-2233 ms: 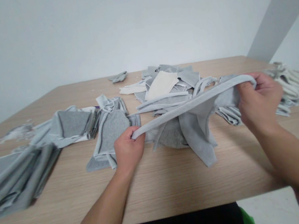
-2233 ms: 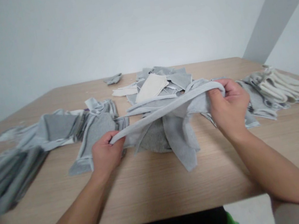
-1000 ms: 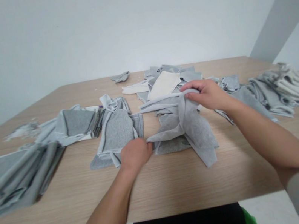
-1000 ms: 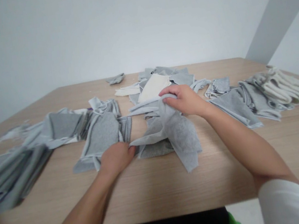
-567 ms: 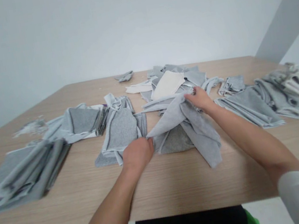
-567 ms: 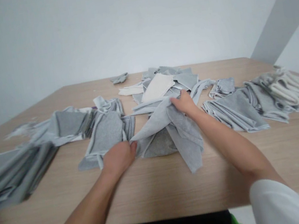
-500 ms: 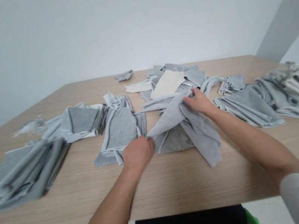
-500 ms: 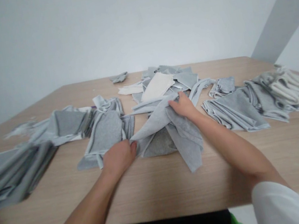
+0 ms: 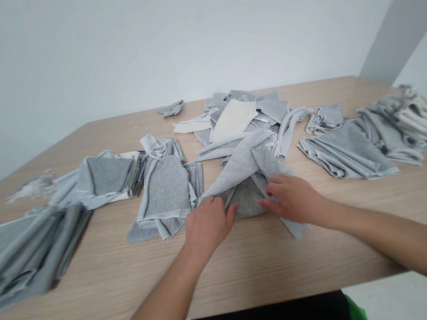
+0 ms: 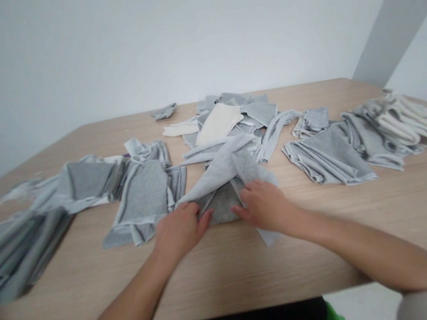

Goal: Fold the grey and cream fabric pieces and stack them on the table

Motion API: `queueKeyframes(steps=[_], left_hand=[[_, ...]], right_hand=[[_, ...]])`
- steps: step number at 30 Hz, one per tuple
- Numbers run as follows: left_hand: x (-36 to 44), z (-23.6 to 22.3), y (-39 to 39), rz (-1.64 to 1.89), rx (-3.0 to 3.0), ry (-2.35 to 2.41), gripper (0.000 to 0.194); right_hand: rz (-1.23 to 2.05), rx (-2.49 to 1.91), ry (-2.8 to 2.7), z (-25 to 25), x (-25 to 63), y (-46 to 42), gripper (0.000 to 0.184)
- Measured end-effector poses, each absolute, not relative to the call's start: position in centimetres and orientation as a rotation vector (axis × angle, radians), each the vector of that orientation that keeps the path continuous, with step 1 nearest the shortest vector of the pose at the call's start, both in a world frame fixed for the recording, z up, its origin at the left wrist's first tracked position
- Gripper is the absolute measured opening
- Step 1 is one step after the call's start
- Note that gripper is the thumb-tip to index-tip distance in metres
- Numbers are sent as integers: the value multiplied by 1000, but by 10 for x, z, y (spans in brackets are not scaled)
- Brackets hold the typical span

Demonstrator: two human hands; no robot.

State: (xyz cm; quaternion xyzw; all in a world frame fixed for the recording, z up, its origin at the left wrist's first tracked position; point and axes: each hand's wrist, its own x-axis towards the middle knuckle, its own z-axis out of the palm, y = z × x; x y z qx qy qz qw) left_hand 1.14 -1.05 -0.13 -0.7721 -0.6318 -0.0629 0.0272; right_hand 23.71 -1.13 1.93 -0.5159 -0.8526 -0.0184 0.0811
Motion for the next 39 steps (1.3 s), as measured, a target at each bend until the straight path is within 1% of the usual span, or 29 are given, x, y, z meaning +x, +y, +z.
queueKeyframes(steps=[3, 4, 7, 11, 15, 19, 21, 24, 26, 27, 29, 33, 35, 39], left_hand=[[10, -8, -5, -206, -2451, -1972, 40], [9, -8, -4, -221, -2478, -1979, 34], [7, -6, -4, -328, -2562, -2003, 16], [5, 1, -5, -652, -2664, -2006, 8], [2, 5, -5, -1078, -2830, -1958, 10], [0, 5, -9, -1504, -3142, -1781, 18], [-2, 5, -11, -1717, -3236, -1695, 22], [-4, 10, -15, -2011, -3282, -1571, 26], [-7, 15, -17, -2160, -3269, -1520, 26], [-8, 17, -18, -2208, -3261, -1507, 26], [-10, 23, -20, -2282, -3246, -1481, 28], [-15, 33, -24, -2342, -3237, -1355, 34], [-18, 38, -25, -2352, -3214, -1289, 35], [-23, 49, -27, -2423, -3101, -1207, 33]], right_hand=[[-35, -1635, -2663, 9, 233, -26, 46], [-25, -1651, -2677, 5, 233, -28, 43], [5, -1678, -2684, -1, 235, -27, 23], [83, -1718, -2605, 2, 243, -25, 19], [254, -1734, -2348, 7, 252, -24, 13], [414, -1683, -2161, 8, 257, -23, 14], [427, -1641, -2210, 9, 256, -26, 21], [363, -1532, -2397, 14, 252, -36, 39], [297, -1482, -2507, 16, 248, -42, 48], [259, -1481, -2545, 17, 246, -45, 50], [188, -1518, -2591, 16, 244, -46, 45], [144, -1605, -2601, 13, 245, -44, 17], [180, -1615, -2561, 13, 248, -41, 13], [215, -1649, -2355, 23, 259, -37, 13]])
